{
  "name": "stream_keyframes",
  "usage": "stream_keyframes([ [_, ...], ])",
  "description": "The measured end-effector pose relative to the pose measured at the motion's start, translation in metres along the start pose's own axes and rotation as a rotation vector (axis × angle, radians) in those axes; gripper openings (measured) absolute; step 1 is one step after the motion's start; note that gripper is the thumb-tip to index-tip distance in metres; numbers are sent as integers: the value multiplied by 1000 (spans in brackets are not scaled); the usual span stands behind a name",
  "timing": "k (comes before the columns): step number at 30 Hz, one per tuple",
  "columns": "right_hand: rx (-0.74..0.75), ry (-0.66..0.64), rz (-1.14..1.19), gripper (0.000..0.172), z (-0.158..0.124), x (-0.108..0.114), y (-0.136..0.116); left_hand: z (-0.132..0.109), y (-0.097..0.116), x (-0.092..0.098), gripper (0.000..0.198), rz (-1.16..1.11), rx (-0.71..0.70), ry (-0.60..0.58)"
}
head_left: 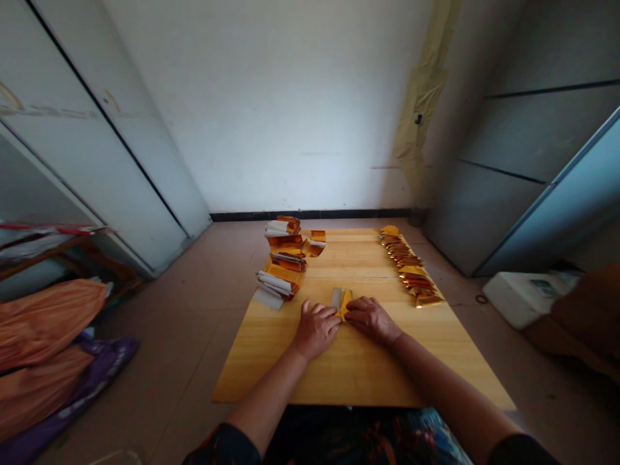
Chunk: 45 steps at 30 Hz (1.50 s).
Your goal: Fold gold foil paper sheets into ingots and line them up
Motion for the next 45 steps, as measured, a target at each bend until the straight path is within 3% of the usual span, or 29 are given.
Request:
stream_keyframes([
  [5, -56, 45, 111, 20, 6, -4, 8, -6, -4, 9, 28, -53, -27, -80],
  [17, -271, -104, -4, 12, 28, -6, 0, -4, -14, -1, 24, -117, 64, -115],
  [27, -300, -158, -60, 9, 32, -3, -6, -5, -4, 11, 38, -88, 20, -157],
  [31, -336, -178, -53, 6, 34, 0, -9, -6, -1, 12, 33, -68, -9, -149],
  [36, -394, -129, 39, 3, 33, -1, -6, -7, 0, 11, 30, -59, -1, -142],
  [41, -407, -28, 191, 11, 29, -5, 8, -7, 3, 10, 30, -43, 33, -136],
  [45, -436, -21, 285, 16, 27, -5, 14, -5, 4, 9, 29, -32, 43, -134],
])
Point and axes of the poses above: each hand's wrist, its own z-axis towards the middle knuckle, its own x-axis out of the back of the hand, y = z × x, the point moved 1 cm from there along z, towards the middle knuckle, and after that the axes turned 9 degrees about y, right-handed, at the moved point
